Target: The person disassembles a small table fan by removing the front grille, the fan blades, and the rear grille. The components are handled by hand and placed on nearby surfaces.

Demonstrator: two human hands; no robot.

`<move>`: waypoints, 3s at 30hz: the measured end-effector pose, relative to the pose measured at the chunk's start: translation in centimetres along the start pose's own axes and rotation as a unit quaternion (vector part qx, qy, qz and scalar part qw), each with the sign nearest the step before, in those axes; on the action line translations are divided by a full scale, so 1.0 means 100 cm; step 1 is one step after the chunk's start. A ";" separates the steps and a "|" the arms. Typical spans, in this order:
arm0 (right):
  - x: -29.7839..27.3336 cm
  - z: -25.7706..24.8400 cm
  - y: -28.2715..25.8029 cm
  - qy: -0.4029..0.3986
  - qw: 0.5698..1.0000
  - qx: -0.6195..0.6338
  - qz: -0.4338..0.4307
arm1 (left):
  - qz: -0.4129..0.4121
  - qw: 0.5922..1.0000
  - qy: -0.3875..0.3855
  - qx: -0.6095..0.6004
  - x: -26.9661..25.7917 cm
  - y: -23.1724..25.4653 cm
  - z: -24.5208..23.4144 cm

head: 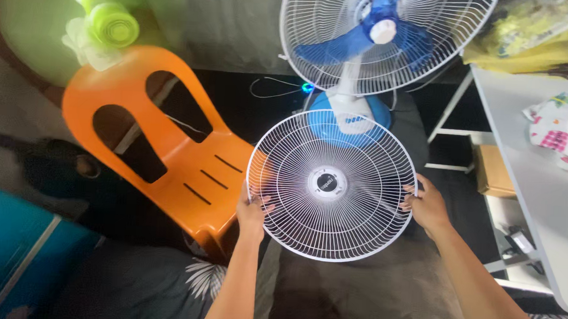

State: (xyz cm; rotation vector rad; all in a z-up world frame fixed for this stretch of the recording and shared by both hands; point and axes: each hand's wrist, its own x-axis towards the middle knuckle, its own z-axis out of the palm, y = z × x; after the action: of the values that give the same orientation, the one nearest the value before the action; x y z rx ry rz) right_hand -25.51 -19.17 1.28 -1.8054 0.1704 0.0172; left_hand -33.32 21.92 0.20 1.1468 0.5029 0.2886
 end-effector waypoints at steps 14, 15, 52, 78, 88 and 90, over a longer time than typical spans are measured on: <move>0.017 -0.051 0.049 0.004 0.998 0.016 0.058 | -0.017 1.000 -0.002 0.021 0.011 -0.034 0.043; 0.016 -0.048 0.044 -0.001 0.998 0.025 0.062 | -0.011 1.000 0.006 0.019 0.016 -0.036 0.041; 0.092 0.373 -0.002 -0.187 0.970 0.137 0.076 | 0.052 0.895 0.437 0.070 0.086 -0.005 -0.229; -0.016 0.079 -0.097 -0.113 0.947 0.299 0.023 | 0.119 0.983 0.116 0.078 0.059 -0.027 0.012; -0.011 -0.006 -0.145 -0.059 0.958 0.274 -0.056 | 0.106 0.985 -0.122 0.052 0.002 0.025 0.192; 0.001 -0.013 -0.155 -0.056 0.964 0.251 -0.063 | 0.131 0.980 -0.126 0.080 0.008 0.035 0.210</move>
State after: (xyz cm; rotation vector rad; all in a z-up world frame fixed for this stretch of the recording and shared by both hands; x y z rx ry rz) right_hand -23.57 -16.88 16.52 -1.3017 -0.0232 -0.0137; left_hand -21.64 7.00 9.92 1.3873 0.1516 0.3284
